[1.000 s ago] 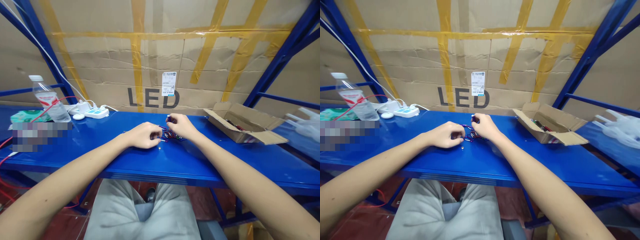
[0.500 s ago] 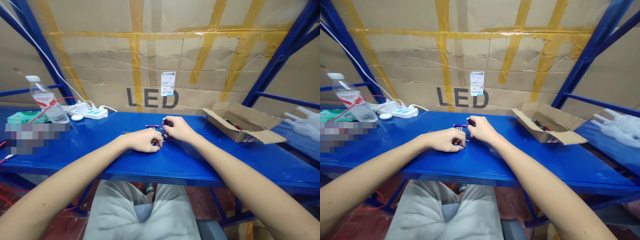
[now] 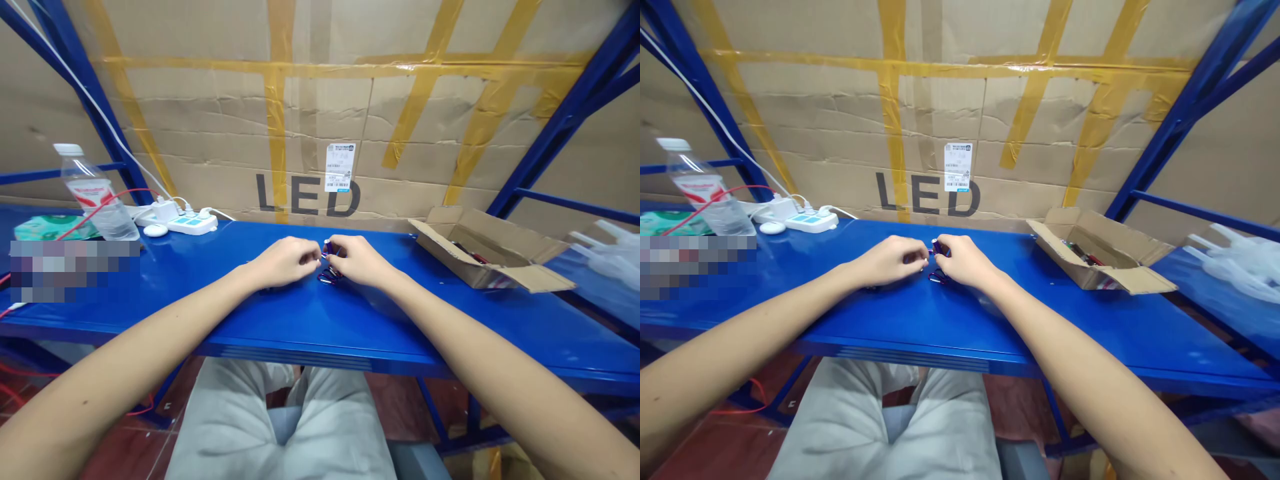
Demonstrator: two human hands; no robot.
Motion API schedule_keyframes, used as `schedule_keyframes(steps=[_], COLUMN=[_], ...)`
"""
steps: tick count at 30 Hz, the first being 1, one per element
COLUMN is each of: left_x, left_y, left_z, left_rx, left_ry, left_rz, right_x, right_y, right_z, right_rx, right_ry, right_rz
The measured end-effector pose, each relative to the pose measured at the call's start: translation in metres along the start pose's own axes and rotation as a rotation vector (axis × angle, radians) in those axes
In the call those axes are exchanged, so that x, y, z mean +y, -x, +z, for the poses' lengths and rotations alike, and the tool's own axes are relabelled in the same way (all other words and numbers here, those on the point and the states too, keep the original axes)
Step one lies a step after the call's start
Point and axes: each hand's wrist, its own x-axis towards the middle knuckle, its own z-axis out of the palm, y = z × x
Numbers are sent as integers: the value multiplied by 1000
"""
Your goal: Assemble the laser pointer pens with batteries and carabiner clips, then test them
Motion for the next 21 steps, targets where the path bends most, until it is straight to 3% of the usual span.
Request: schedule_keyframes(steps=[3,6,13,21], left_x=[-4,-2,3,-2], left_y=[-1,-3,-3,0], left_z=[0,1,5,-2], left_rx=[221,324,316,257], left_ry=[20,18,-48,-43], left_rz=[-32,-14,66,111], right_x=[-2,-4,-7,-7], right_y=[1,2,1,0], right_z=[0,1,2,1], right_rx=[-24,-55,-61,-80], right_ry=[1,-6,-97,-169], right_rz=[-19,-32,-33,24])
